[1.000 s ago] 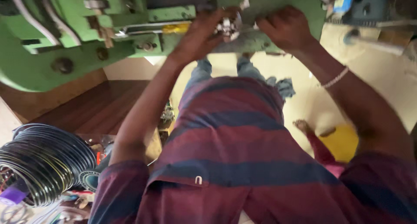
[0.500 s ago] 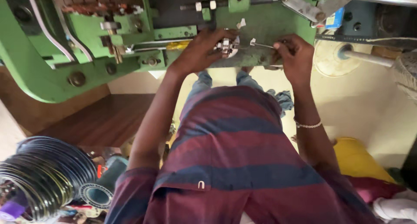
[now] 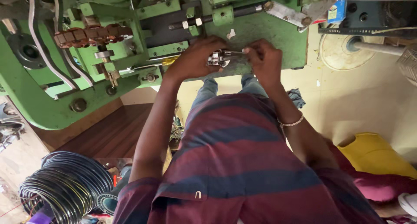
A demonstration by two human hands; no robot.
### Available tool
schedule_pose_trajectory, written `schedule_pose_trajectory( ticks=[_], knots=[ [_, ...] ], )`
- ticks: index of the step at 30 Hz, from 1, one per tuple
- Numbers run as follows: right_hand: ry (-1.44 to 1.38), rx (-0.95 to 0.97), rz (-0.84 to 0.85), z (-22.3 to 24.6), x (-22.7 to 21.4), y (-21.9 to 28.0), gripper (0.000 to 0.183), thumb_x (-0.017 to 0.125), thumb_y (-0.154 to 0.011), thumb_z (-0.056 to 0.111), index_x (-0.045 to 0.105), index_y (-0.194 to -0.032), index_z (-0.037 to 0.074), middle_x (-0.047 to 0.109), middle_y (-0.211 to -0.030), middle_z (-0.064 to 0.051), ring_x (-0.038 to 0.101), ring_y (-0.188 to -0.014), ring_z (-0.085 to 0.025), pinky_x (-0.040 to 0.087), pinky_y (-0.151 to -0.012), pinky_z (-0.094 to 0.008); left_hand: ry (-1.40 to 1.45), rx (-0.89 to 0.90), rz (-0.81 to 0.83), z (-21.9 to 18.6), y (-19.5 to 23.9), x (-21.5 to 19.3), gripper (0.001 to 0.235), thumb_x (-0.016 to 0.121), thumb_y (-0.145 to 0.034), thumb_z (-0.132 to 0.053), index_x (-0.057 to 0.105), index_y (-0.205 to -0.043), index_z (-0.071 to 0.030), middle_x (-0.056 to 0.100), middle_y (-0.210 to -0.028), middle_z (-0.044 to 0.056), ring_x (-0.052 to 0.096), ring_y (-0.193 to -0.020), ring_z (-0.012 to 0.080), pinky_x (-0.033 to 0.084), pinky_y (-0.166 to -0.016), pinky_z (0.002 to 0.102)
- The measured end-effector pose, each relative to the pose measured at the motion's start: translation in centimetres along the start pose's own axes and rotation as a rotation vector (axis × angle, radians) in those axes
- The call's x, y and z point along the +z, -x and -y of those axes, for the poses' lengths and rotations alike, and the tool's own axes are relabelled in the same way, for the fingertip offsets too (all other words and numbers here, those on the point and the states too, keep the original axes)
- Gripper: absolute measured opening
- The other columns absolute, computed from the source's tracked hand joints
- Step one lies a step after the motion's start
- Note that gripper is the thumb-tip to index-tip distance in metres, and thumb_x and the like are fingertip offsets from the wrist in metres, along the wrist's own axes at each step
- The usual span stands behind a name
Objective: The person assembles small electrical components on a green machine, using an Allen key to tighten screws and a screwdriver to adjust parts. They repeatedly insert and secure components, occasionally repositioning them on the machine's surface.
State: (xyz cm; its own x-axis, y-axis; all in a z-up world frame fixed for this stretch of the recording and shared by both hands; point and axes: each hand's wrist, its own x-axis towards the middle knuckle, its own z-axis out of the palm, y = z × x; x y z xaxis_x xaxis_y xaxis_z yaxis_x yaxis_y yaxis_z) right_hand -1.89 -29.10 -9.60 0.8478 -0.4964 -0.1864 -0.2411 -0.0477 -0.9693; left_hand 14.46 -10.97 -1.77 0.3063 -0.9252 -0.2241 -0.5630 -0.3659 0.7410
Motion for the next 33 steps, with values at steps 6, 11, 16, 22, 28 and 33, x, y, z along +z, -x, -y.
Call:
schedule_pose_trajectory(
  ticks=[6, 11, 16, 22, 28, 33],
  knots=[
    [0.052, 0.097, 0.186, 1.5, -1.3, -0.6, 0.014, 0.069, -0.099, 0.009, 0.069, -0.108, -0.002, 0.071, -0.074, -0.01, 0.061, -0.056, -0.011, 0.048, -0.051, -0.027, 0.01, -0.04, 0.062, 0.2, -0.4, -0.3, 0.06, 0.088, -0.076, -0.025, 0.064, -0.128, -0.006, 0.061, -0.131, 0.013, 0.055, -0.126, 0.0356, 0.041, -0.109, 0.047],
    [-0.055, 0.318, 0.706, 1.1, -3.6, -3.5, 0.029, 0.056, -0.109, 0.022, 0.066, -0.101, -0.004, 0.074, -0.074, -0.006, 0.067, -0.058, -0.011, 0.055, -0.055, -0.029, -0.023, -0.03, 0.067, 1.1, -0.2, 0.1, 0.06, 0.087, -0.077, -0.029, 0.065, -0.128, -0.005, 0.061, -0.132, 0.014, 0.055, -0.126, 0.0373, 0.042, -0.108, 0.047],
    [0.575, -0.408, 0.476, 1.1, -3.3, -3.6, 0.016, 0.065, -0.103, 0.016, 0.074, -0.113, 0.007, 0.073, -0.077, -0.008, 0.068, -0.064, -0.02, 0.054, -0.06, -0.036, 0.017, -0.025, 0.025, 2.2, 0.1, 0.7, 0.062, 0.087, -0.079, -0.03, 0.063, -0.129, -0.005, 0.061, -0.132, 0.016, 0.055, -0.126, 0.0376, 0.042, -0.108, 0.047],
    [0.488, -0.409, 0.47, 2.3, -4.0, -2.9, 0.041, 0.08, -0.086, 0.011, 0.073, -0.127, 0.008, 0.069, -0.079, -0.014, 0.065, -0.067, -0.024, 0.054, -0.064, -0.038, 0.007, 0.115, -0.031, 3.3, 0.2, 1.2, 0.061, 0.088, -0.079, -0.028, 0.061, -0.129, -0.004, 0.061, -0.13, 0.017, 0.055, -0.124, 0.0396, 0.043, -0.108, 0.047],
    [0.24, -0.067, 0.468, 2.3, -4.0, -2.0, 0.031, 0.07, -0.101, 0.004, 0.072, -0.131, 0.009, 0.073, -0.089, -0.013, 0.069, -0.07, -0.018, 0.055, -0.065, -0.031, -0.043, 0.03, -0.107, 0.9, 0.9, 0.5, 0.057, 0.088, -0.085, -0.025, 0.061, -0.132, -0.007, 0.059, -0.13, 0.014, 0.057, -0.122, 0.0383, 0.047, -0.104, 0.048],
    [0.368, -0.321, 0.174, 1.7, -5.3, -1.7, 0.025, 0.07, -0.099, -0.003, 0.075, -0.123, 0.001, 0.077, -0.105, -0.015, 0.074, -0.086, -0.021, 0.058, -0.076, -0.031, -0.351, 0.002, -0.305, -3.4, 1.6, 2.0, 0.058, 0.084, -0.078, -0.021, 0.062, -0.13, -0.009, 0.058, -0.129, 0.01, 0.059, -0.113, 0.0373, 0.05, -0.092, 0.048]
  ],
)
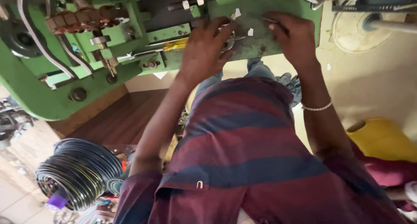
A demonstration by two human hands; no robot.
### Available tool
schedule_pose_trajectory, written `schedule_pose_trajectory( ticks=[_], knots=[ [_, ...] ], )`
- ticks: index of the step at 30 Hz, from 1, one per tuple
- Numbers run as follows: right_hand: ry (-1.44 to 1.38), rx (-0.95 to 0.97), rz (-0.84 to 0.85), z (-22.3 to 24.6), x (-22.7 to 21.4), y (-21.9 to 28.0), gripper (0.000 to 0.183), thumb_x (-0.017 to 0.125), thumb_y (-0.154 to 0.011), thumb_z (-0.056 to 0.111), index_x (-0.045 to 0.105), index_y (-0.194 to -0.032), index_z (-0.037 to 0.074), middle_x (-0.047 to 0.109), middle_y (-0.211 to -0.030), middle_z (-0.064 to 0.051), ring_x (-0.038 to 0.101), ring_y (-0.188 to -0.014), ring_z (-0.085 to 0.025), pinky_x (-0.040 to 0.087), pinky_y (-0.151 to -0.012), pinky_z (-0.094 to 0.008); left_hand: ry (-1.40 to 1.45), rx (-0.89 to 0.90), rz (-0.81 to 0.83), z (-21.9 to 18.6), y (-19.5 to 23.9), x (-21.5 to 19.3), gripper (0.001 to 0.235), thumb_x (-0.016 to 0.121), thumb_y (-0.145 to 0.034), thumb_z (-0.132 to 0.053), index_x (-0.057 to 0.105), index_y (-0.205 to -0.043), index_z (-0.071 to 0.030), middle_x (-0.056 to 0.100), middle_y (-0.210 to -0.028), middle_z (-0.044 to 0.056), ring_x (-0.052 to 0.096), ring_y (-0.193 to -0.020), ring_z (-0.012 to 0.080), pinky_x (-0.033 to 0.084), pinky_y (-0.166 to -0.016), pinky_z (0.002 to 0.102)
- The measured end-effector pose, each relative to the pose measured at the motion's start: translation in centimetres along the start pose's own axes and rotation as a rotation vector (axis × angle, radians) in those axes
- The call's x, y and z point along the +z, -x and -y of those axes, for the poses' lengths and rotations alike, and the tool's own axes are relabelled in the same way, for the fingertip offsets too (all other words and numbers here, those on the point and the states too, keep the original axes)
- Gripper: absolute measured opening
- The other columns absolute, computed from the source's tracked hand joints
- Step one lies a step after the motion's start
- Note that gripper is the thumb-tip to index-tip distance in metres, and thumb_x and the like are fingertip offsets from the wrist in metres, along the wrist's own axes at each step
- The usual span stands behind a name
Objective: The person assembles small electrical components on a green machine, using an Allen key to tighten screws and a screwdriver to adjust parts. They repeatedly insert and secure components, occasionally repositioning them on the machine's surface.
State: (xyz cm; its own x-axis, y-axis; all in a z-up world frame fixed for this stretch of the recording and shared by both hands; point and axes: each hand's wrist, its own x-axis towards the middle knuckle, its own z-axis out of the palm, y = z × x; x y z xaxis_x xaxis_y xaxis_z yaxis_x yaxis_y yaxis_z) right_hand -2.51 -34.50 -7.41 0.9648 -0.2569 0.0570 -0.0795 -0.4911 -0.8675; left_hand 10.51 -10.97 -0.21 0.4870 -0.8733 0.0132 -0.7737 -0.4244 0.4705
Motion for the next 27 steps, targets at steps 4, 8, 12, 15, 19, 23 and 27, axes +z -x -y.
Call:
schedule_pose_trajectory(
  ticks=[4, 8, 12, 15, 19, 23, 27],
  knots=[
    [-0.217, 0.142, -0.068, -0.3, 1.2, 1.9, 0.018, 0.074, -0.103, -0.001, 0.074, -0.12, -0.003, 0.077, -0.103, -0.016, 0.077, -0.088, -0.021, 0.059, -0.078, -0.03, -0.248, -0.014, 0.046, -1.0, -0.5, 1.7, 0.036, 0.076, -0.089, -0.009, 0.06, -0.121, -0.004, 0.055, -0.144, 0.007, 0.064, -0.107, 0.0312, 0.053, -0.09, 0.044],
    [-0.394, 0.139, -0.126, 0.0, 3.7, 2.8, 0.019, 0.073, -0.104, -0.002, 0.072, -0.122, -0.004, 0.079, -0.104, -0.016, 0.078, -0.092, -0.022, 0.059, -0.078, -0.029, -0.219, -0.049, 0.046, -0.8, -0.1, 1.0, 0.037, 0.071, -0.088, -0.001, 0.062, -0.124, -0.001, 0.049, -0.153, 0.01, 0.066, -0.098, 0.0311, 0.056, -0.083, 0.042],
    [-0.374, 0.128, -0.16, 1.1, 5.8, 2.6, 0.012, 0.07, -0.106, 0.002, 0.07, -0.117, -0.003, 0.076, -0.096, -0.015, 0.078, -0.086, -0.021, 0.06, -0.073, -0.031, -0.025, -0.014, -0.056, -0.3, 0.5, -0.2, 0.029, 0.076, -0.094, -0.007, 0.062, -0.12, -0.008, 0.04, -0.159, 0.01, 0.067, -0.121, 0.0326, 0.058, -0.092, 0.042],
    [-0.212, 0.177, -0.168, 2.0, 7.0, 2.0, 0.007, 0.072, -0.103, 0.008, 0.072, -0.107, 0.002, 0.072, -0.079, -0.013, 0.072, -0.067, -0.023, 0.055, -0.063, -0.036, 0.029, -0.056, -0.027, -0.2, 0.0, -0.1, 0.025, 0.077, -0.099, -0.006, 0.062, -0.119, -0.008, 0.04, -0.164, 0.008, 0.068, -0.125, 0.0303, 0.06, -0.094, 0.041],
    [-0.098, 0.019, -0.219, 1.9, 7.5, 2.0, 0.006, 0.074, -0.103, 0.011, 0.073, -0.107, 0.006, 0.072, -0.083, -0.014, 0.071, -0.073, -0.031, 0.053, -0.067, -0.04, 0.004, -0.043, -0.039, -0.2, -0.1, -0.1, 0.025, 0.076, -0.098, -0.006, 0.064, -0.119, -0.007, 0.041, -0.162, 0.008, 0.069, -0.119, 0.0307, 0.06, -0.092, 0.043],
    [-0.167, -0.025, 0.019, 0.3, 5.9, 2.9, 0.008, 0.072, -0.102, 0.01, 0.074, -0.109, 0.008, 0.072, -0.085, -0.012, 0.07, -0.072, -0.027, 0.053, -0.066, -0.038, 0.045, -0.058, -0.095, -0.5, -0.3, 0.4, 0.026, 0.077, -0.097, -0.007, 0.065, -0.119, -0.007, 0.053, -0.151, 0.007, 0.07, -0.117, 0.0309, 0.061, -0.091, 0.042],
    [-0.356, 0.059, -0.146, -0.1, 4.7, 3.8, 0.011, 0.068, -0.109, 0.011, 0.072, -0.117, 0.003, 0.073, -0.091, -0.011, 0.068, -0.071, -0.021, 0.053, -0.065, -0.035, 0.151, -0.256, -0.09, 0.0, -0.2, 1.1, 0.023, 0.082, -0.096, -0.012, 0.067, -0.114, -0.011, 0.07, -0.113, 0.005, 0.073, -0.099, 0.0295, 0.057, -0.082, 0.043]
  ],
)
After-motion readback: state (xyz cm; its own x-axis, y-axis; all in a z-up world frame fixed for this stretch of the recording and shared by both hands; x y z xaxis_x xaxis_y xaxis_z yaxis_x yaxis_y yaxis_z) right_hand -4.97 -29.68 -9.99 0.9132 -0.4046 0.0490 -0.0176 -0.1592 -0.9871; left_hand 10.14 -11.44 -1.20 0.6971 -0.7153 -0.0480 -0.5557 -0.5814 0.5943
